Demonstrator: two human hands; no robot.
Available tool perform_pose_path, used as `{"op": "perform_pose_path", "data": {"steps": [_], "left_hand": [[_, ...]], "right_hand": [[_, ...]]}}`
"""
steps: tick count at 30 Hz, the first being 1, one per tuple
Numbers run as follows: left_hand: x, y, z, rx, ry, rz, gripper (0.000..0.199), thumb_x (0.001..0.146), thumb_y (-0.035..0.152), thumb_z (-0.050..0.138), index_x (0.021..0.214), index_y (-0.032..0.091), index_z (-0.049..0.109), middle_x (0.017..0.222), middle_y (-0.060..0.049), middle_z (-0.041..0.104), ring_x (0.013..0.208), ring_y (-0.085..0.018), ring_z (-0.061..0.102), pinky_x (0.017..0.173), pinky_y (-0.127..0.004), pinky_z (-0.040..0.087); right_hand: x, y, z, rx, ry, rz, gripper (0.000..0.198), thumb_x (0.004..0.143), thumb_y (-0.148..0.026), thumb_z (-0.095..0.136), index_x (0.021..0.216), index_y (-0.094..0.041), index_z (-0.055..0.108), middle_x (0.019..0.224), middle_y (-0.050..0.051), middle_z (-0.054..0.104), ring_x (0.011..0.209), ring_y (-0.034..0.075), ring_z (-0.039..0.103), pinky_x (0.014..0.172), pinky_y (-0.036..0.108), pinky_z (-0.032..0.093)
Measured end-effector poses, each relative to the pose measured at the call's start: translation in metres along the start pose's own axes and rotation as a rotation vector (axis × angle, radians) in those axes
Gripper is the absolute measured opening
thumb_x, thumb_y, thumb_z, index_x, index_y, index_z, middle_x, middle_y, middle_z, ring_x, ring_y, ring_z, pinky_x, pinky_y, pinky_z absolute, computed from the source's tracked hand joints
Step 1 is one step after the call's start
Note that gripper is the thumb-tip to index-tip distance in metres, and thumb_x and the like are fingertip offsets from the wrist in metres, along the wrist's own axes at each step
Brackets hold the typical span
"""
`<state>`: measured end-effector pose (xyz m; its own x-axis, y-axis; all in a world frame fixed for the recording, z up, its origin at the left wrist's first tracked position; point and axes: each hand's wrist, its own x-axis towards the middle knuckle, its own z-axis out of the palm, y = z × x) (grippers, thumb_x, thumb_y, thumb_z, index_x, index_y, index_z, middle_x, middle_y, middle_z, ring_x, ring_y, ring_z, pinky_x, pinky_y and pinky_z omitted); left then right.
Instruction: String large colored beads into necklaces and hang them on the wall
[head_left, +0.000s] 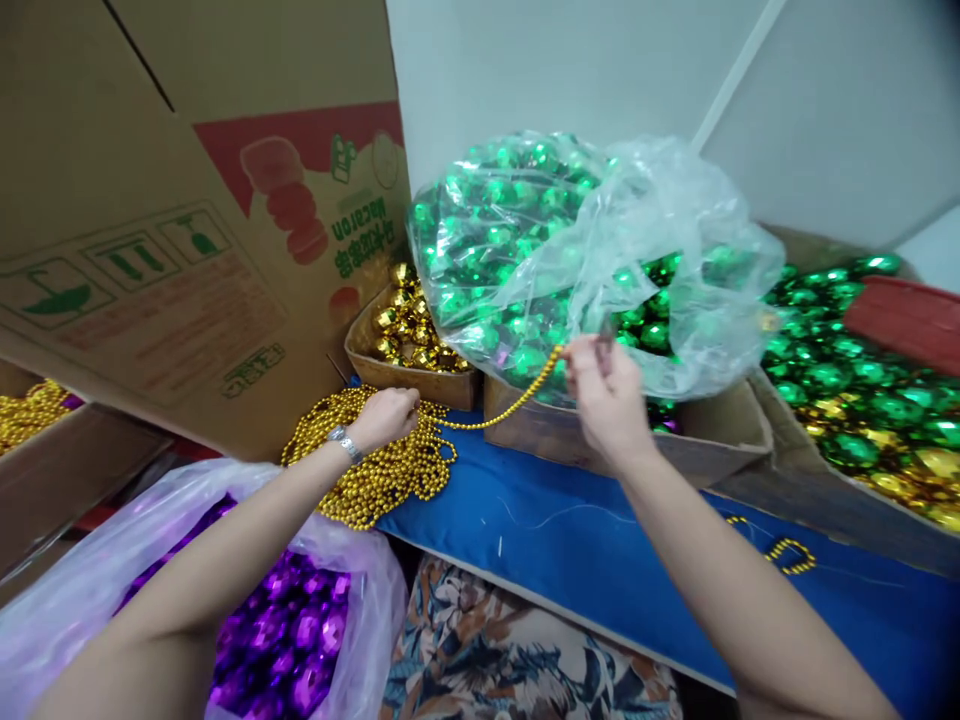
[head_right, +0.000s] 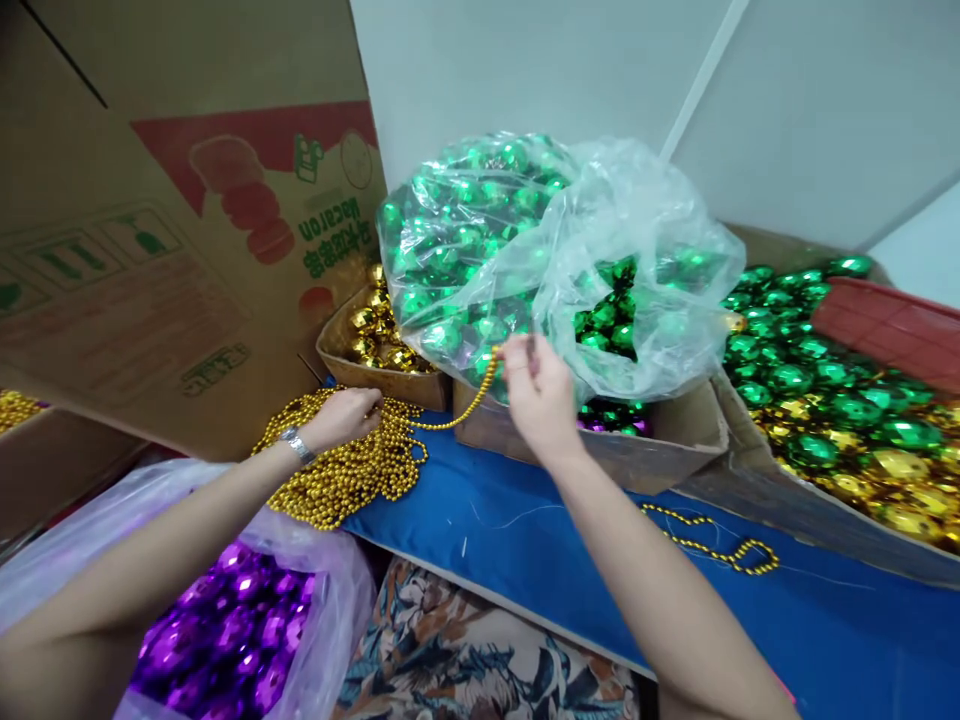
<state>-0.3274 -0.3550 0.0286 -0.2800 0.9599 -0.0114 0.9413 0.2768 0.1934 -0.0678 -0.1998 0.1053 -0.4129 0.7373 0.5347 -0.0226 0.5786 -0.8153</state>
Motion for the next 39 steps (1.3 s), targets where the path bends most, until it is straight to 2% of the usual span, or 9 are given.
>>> {"op": "perform_pose_path", "data": {"steps": [3, 6, 10, 14, 20, 25, 29, 33, 39], "left_hand": [[0.013, -0.001, -0.002, 0.017, 0.03, -0.002, 0.014, 0.076, 0.018, 0.052, 0.085, 0.015, 0.062, 0.085, -0.015, 0.067, 0.086, -0.03, 0.063, 0.073, -0.035, 0.043], [0.024, -0.003, -0.005, -0.021, 0.068, -0.027, 0.011, 0.077, 0.021, 0.055, 0.084, 0.016, 0.061, 0.087, -0.014, 0.066, 0.087, -0.03, 0.062, 0.073, -0.034, 0.043], [0.039, -0.006, -0.01, -0.157, 0.105, -0.071, 0.012, 0.077, 0.026, 0.056, 0.081, 0.017, 0.063, 0.079, -0.01, 0.066, 0.08, -0.026, 0.062, 0.07, -0.032, 0.041], [0.046, -0.011, -0.013, -0.393, 0.089, -0.093, 0.019, 0.075, 0.034, 0.058, 0.075, 0.016, 0.065, 0.069, -0.006, 0.065, 0.066, -0.02, 0.058, 0.062, -0.029, 0.041], [0.031, -0.01, -0.006, -0.787, 0.009, -0.153, 0.036, 0.069, 0.047, 0.063, 0.078, 0.012, 0.065, 0.072, -0.008, 0.067, 0.062, -0.016, 0.057, 0.059, -0.027, 0.044], [0.017, -0.007, 0.001, -0.948, -0.013, -0.246, 0.041, 0.062, 0.045, 0.071, 0.085, 0.011, 0.066, 0.075, -0.007, 0.068, 0.061, -0.014, 0.055, 0.055, -0.024, 0.04], [0.011, -0.006, 0.003, -1.006, 0.002, -0.28, 0.042, 0.059, 0.041, 0.076, 0.088, 0.012, 0.067, 0.078, -0.007, 0.069, 0.063, -0.014, 0.056, 0.056, -0.025, 0.04], [0.006, -0.005, 0.003, -1.031, 0.03, -0.277, 0.039, 0.059, 0.039, 0.077, 0.087, 0.013, 0.067, 0.081, -0.006, 0.069, 0.067, -0.014, 0.058, 0.06, -0.026, 0.042], [0.006, 0.0, 0.006, -1.06, 0.074, -0.242, 0.035, 0.06, 0.036, 0.076, 0.084, 0.013, 0.064, 0.081, -0.005, 0.068, 0.072, -0.015, 0.06, 0.067, -0.028, 0.046]], "right_hand": [[-0.004, -0.001, 0.037, -0.055, -0.158, -0.011, 0.031, 0.098, -0.041, 0.039, 0.085, -0.018, 0.055, 0.066, -0.001, 0.056, 0.056, 0.009, 0.052, 0.054, 0.022, 0.038], [-0.01, 0.007, 0.072, -0.244, -0.314, 0.006, 0.022, 0.096, -0.031, 0.041, 0.086, -0.018, 0.056, 0.071, 0.001, 0.064, 0.063, 0.012, 0.059, 0.061, 0.023, 0.039], [-0.017, 0.029, 0.112, -0.62, -0.516, 0.161, 0.019, 0.096, -0.028, 0.04, 0.098, -0.022, 0.058, 0.09, 0.005, 0.07, 0.081, 0.018, 0.065, 0.069, 0.025, 0.041], [-0.025, 0.054, 0.136, -0.706, -0.592, 0.254, 0.021, 0.095, -0.032, 0.042, 0.105, -0.026, 0.059, 0.099, 0.006, 0.07, 0.085, 0.021, 0.067, 0.07, 0.028, 0.043], [-0.043, 0.09, 0.146, -0.733, -0.665, 0.4, 0.024, 0.094, -0.031, 0.043, 0.106, -0.026, 0.063, 0.097, 0.009, 0.071, 0.089, 0.022, 0.067, 0.072, 0.029, 0.045], [-0.054, 0.105, 0.149, -0.706, -0.697, 0.427, 0.023, 0.092, -0.033, 0.045, 0.101, -0.025, 0.066, 0.098, 0.01, 0.071, 0.091, 0.023, 0.067, 0.073, 0.029, 0.046], [-0.054, 0.107, 0.15, -0.64, -0.663, 0.381, 0.022, 0.093, -0.031, 0.045, 0.104, -0.027, 0.063, 0.103, 0.009, 0.07, 0.095, 0.022, 0.066, 0.076, 0.029, 0.045], [-0.051, 0.104, 0.149, -0.538, -0.621, 0.342, 0.028, 0.09, -0.024, 0.051, 0.117, -0.023, 0.059, 0.094, 0.011, 0.071, 0.089, 0.025, 0.067, 0.076, 0.032, 0.046], [-0.051, 0.09, 0.156, -0.203, -0.573, 0.14, 0.028, 0.098, -0.035, 0.042, 0.115, -0.022, 0.059, 0.107, 0.002, 0.068, 0.092, 0.012, 0.064, 0.08, 0.02, 0.045]]}}
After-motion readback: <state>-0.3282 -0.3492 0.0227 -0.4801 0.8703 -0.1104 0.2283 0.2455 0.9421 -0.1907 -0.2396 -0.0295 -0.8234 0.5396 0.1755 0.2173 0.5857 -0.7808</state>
